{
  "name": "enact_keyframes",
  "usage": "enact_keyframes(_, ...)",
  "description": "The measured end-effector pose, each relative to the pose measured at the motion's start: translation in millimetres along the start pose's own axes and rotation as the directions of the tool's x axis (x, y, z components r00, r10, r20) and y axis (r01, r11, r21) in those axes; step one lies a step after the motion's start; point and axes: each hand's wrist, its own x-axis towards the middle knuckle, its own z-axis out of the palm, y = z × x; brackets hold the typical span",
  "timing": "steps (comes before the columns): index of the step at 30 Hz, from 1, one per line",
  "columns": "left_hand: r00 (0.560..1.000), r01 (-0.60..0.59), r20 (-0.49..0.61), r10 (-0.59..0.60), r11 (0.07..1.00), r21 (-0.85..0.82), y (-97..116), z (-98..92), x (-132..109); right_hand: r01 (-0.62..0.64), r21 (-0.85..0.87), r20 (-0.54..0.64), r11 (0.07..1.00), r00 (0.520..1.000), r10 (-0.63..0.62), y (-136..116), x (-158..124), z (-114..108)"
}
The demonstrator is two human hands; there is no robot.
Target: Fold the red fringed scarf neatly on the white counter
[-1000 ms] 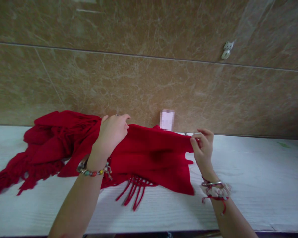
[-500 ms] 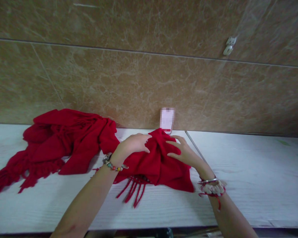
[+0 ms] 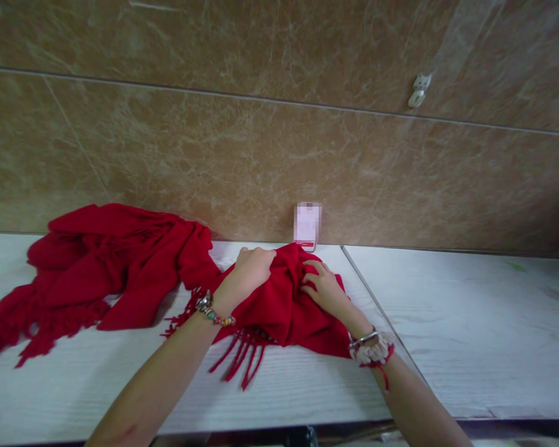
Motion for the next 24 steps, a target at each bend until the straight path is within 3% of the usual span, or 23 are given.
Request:
enact_keyframes(4,0.998,0.062,0.009,-0.062,0.998,0.018,-4.7,1.3,1.0,-0.040,0.107,-0.140,0.993,0.989,0.054,-2.3,4.3,-4.8)
enact_keyframes(7,0.989,0.145,-0.044,-0.143,0.989,0.034,-15.4,-4.6,1.0,-0.100,0.214,-0.333,0.972,0.928,0.169,2.9,7.7,-15.0)
enact_keyframes(10,0.958,0.267,-0.121,-0.259,0.962,0.055,-28.0,-18.4,-4.6,-0.175,0.345,-0.504,0.922,0.794,0.339,14.3,8.7,-30.8)
enact_keyframes(13,0.898,0.413,-0.187,-0.398,0.910,0.046,-39.9,-35.5,-16.6,-0.182,0.456,-0.645,0.871,0.607,0.464,24.5,7.0,-49.3)
enact_keyframes(14,0.885,0.441,-0.190,-0.425,0.896,0.050,-43.7,-40.4,-21.3,-0.155,0.474,-0.677,0.867,0.565,0.471,26.6,5.9,-55.0)
enact_keyframes(15,0.888,0.443,-0.168,-0.428,0.895,0.060,-47.3,-44.2,-25.6,-0.116,0.488,-0.686,0.865,0.562,0.462,28.0,4.6,-60.0)
enact_keyframes(16,0.905,0.419,-0.119,-0.409,0.906,0.069,-50.7,-46.7,-29.2,-0.073,0.503,-0.667,0.861,0.601,0.440,28.7,3.3,-64.2)
enact_keyframes(19,0.959,0.251,0.126,-0.255,0.967,0.043,-58.0,-46.1,-32.5,0.010,0.553,-0.493,0.833,0.810,0.317,27.7,0.4,-71.0)
enact_keyframes(21,0.956,0.205,0.209,-0.208,0.978,0.032,-58.0,-40.9,-28.0,0.005,0.521,-0.410,0.854,0.879,0.244,24.8,0.1,-71.0)
enact_keyframes(24,0.957,0.201,0.205,-0.204,0.979,0.034,-48.0,-30.0,-15.9,0.003,0.379,-0.306,0.926,0.944,0.122,18.0,1.4,-65.5)
